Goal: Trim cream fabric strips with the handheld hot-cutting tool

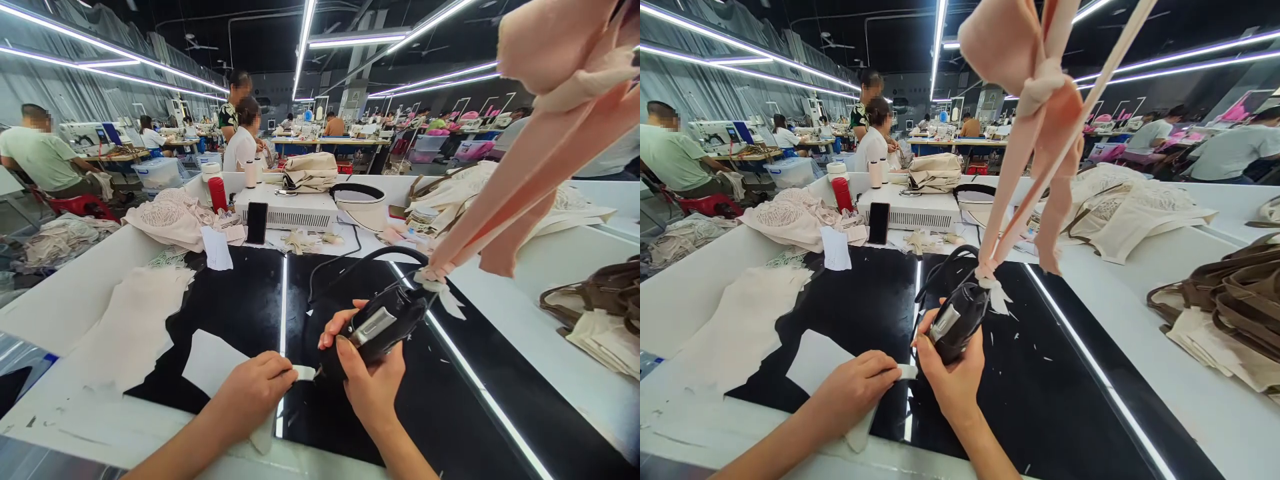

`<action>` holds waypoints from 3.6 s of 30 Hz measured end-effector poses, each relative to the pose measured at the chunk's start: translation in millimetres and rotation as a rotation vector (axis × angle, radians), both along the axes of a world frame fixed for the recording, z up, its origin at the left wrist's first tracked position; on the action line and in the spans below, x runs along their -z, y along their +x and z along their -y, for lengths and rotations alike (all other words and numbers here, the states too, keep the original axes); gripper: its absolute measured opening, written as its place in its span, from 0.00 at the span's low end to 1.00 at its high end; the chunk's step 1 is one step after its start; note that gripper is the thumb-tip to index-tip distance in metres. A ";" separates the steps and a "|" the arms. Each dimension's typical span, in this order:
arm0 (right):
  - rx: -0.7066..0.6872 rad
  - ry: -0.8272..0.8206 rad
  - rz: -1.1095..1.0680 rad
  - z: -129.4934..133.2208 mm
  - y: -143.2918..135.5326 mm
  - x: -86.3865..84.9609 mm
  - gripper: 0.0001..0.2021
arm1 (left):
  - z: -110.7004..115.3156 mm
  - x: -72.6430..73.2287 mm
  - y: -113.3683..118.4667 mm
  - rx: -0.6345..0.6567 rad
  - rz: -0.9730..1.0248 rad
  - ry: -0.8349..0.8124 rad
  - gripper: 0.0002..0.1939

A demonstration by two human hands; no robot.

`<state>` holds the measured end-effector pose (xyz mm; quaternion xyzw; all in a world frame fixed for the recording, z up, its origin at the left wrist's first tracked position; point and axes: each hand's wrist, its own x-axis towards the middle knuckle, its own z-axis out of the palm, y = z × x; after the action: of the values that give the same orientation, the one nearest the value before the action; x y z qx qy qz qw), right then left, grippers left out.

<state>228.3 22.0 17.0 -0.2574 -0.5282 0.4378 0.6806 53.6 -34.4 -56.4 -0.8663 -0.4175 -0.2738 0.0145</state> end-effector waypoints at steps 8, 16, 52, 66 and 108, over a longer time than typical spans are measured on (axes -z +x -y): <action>-0.017 0.001 -0.025 -11.1 -14.8 -0.4 0.18 | 0.5 -4.5 2.4 -0.008 0.000 0.018 0.10; -0.028 0.012 -0.005 -12.3 -21.3 3.3 0.18 | 0.7 -4.8 3.7 -0.004 0.014 -0.032 0.11; -0.083 0.016 -0.035 1.2 -16.7 5.8 0.16 | 1.0 -5.3 1.2 0.008 0.053 -0.041 0.11; -0.029 0.043 -0.049 -3.6 -9.1 4.6 0.17 | 0.0 -1.6 0.3 0.007 0.060 -0.035 0.11; 0.034 0.028 0.035 41.0 0.2 5.4 0.20 | 41.7 0.2 14.5 -0.237 -0.313 0.015 0.26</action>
<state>228.5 -19.0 11.6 -0.2643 -0.5418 0.4139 0.6821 68.1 -76.1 -56.6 -0.8430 -0.5072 -0.1351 0.1179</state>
